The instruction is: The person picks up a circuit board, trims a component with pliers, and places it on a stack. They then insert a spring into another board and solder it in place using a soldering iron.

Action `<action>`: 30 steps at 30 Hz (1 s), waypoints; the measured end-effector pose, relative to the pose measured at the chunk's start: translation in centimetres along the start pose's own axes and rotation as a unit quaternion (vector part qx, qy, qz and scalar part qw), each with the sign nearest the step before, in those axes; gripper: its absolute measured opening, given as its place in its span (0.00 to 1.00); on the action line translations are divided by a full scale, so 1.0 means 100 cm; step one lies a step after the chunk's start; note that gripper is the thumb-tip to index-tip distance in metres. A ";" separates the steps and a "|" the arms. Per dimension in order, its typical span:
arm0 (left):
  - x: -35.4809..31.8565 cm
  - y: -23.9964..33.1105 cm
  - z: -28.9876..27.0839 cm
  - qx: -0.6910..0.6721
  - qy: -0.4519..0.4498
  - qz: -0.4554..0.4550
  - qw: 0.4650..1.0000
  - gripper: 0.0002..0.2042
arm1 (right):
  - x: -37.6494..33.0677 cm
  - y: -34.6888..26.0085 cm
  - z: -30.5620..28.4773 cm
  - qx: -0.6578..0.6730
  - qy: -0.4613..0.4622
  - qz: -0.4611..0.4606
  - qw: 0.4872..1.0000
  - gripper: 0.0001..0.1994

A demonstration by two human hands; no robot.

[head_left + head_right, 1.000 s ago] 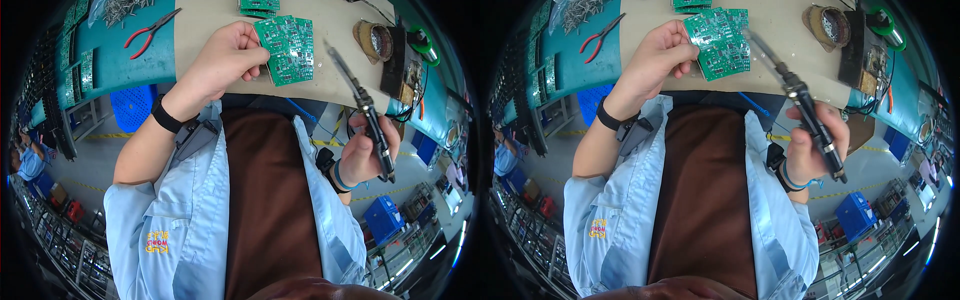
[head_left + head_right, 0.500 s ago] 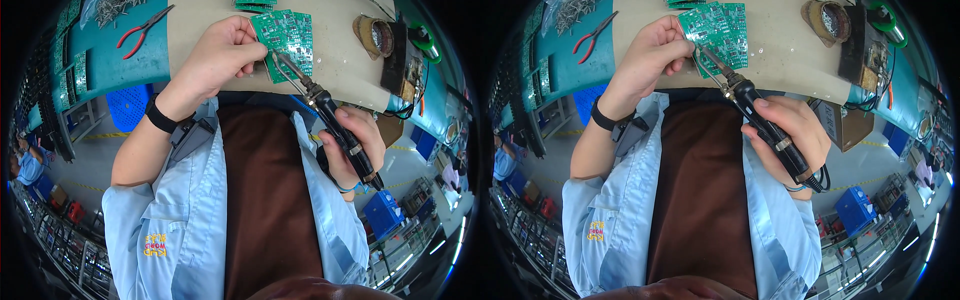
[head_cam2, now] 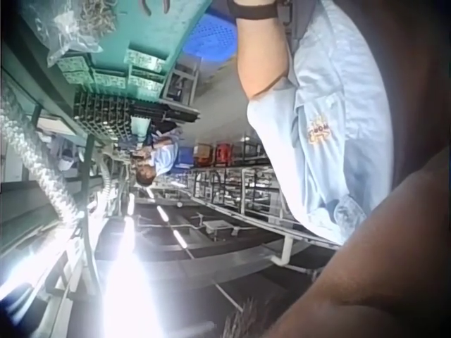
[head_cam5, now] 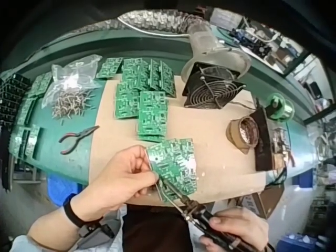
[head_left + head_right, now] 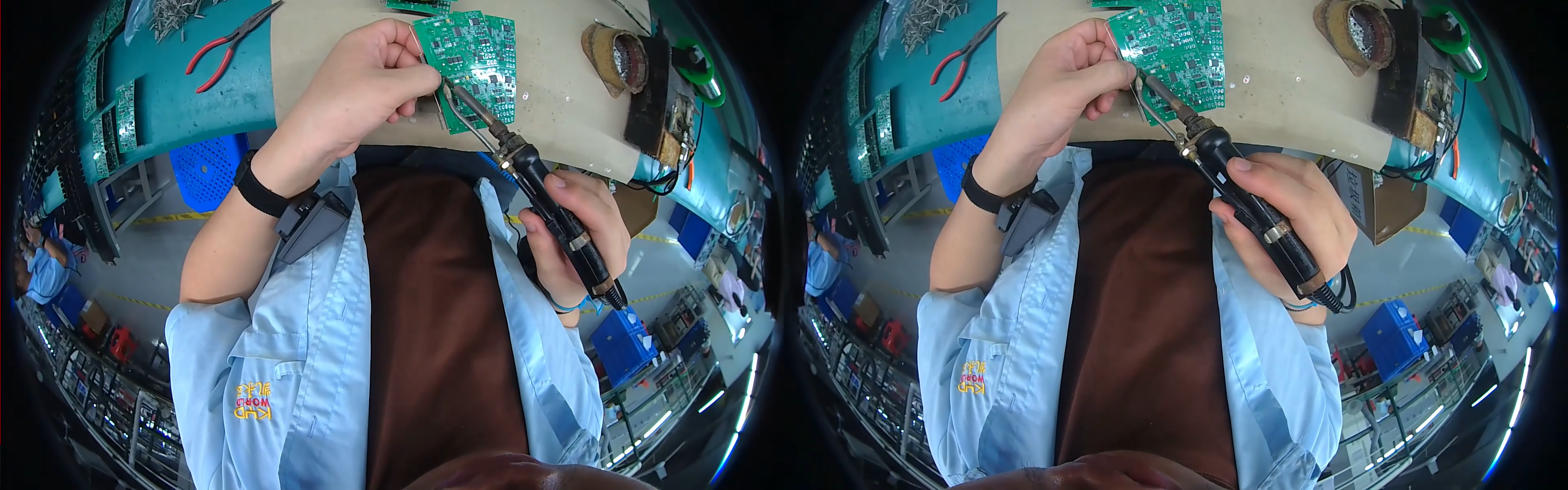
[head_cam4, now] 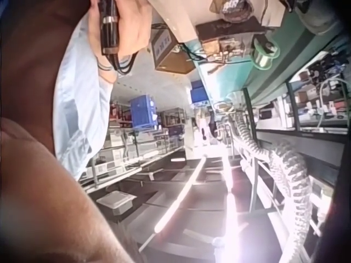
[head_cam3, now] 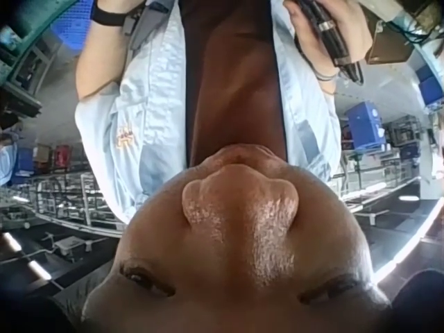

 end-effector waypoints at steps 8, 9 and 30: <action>-0.002 -0.001 0.002 0.030 0.002 -0.004 1.000 0.08 | -0.001 -0.001 -0.001 -0.015 -0.007 0.004 1.000 0.23; -0.002 -0.001 0.002 0.029 0.003 -0.005 1.000 0.08 | -0.001 -0.001 0.000 -0.017 -0.009 -0.001 1.000 0.23; -0.001 -0.004 0.000 0.022 0.006 0.008 1.000 0.08 | 0.002 -0.005 -0.002 -0.021 -0.029 -0.003 0.999 0.25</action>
Point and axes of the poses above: each hand's wrist, its own x-axis towards the middle knuckle, its own z-axis out of the palm, y = z × x, the point moved 4 cm from there along x, towards the middle knuckle, and after that the axes turned 5 degrees about -y, right-handed, at the moved point
